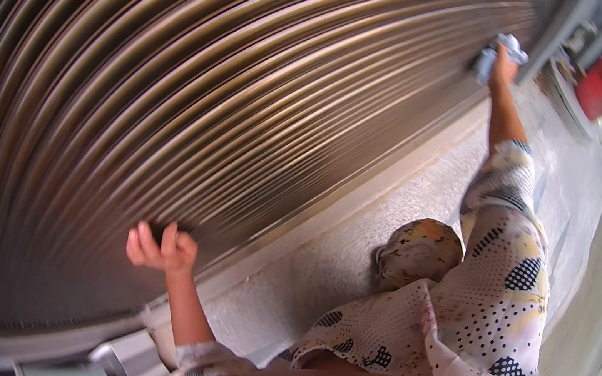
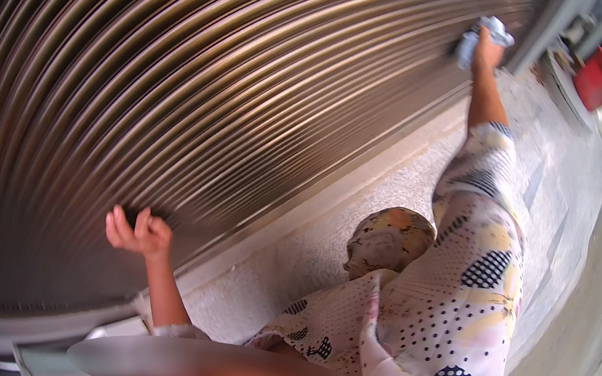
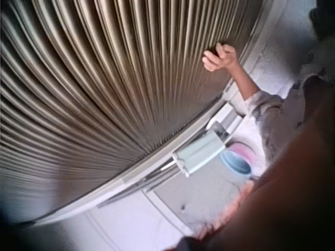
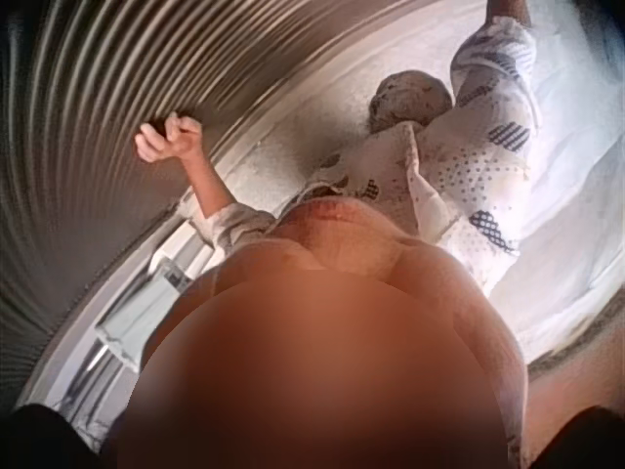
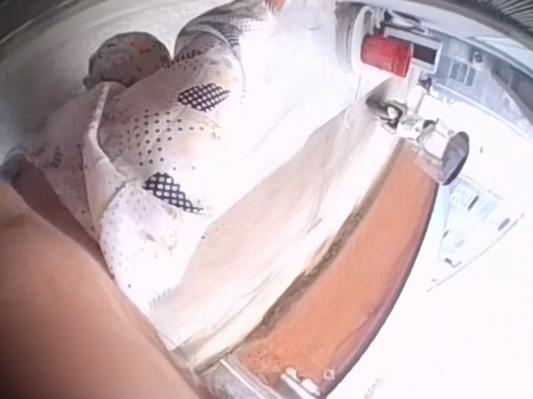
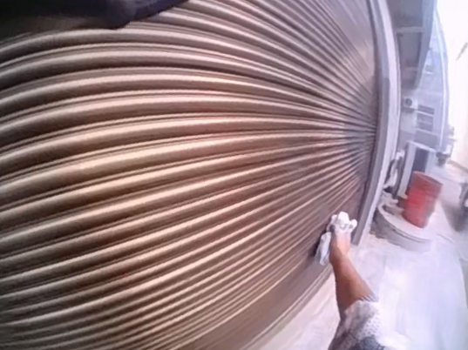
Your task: The person wipes the exterior of a metallic rolling shutter door using a white cloth, cleaning multiple sections and slats by hand.
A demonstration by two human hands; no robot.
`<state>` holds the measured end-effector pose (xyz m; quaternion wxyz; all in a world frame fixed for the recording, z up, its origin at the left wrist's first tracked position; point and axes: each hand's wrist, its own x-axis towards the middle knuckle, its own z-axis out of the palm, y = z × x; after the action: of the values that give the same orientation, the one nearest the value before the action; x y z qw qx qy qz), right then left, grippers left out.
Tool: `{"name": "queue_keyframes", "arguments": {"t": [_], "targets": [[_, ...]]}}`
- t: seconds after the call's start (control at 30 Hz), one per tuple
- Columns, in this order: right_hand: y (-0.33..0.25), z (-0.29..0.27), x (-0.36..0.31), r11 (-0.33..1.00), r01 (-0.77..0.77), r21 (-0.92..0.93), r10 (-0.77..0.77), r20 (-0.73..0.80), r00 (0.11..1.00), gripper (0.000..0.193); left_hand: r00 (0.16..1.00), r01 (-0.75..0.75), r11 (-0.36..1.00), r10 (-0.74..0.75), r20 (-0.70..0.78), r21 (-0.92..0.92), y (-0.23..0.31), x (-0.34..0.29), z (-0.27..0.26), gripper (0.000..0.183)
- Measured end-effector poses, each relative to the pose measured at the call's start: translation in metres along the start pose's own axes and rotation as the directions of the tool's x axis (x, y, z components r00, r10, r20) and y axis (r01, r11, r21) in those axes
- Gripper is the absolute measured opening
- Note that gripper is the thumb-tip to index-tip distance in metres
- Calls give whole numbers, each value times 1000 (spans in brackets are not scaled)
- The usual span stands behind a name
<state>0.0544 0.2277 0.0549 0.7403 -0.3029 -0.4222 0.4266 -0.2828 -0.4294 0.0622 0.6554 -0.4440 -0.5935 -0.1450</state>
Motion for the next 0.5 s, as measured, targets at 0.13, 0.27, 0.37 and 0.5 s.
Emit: {"name": "queue_keyframes", "arguments": {"t": [0.13,0.27,0.37,0.5], "targets": [[1,-58,53,915,122,-385,-114,44,993,22,989,134,989,-138,-56,-68,28,-6,30,17],[36,-15,-51,982,-129,-139,148,135,980,31,994,112,993,-112,1,-34,29,-14,21,18],[1,14,-127,921,-383,-65,389,201,899,22,993,118,990,-116,34,-72,36,-12,28,22],[-77,46,-214,769,-551,-325,634,504,587,16,991,131,981,-128,30,-141,47,-8,39,29]]}}
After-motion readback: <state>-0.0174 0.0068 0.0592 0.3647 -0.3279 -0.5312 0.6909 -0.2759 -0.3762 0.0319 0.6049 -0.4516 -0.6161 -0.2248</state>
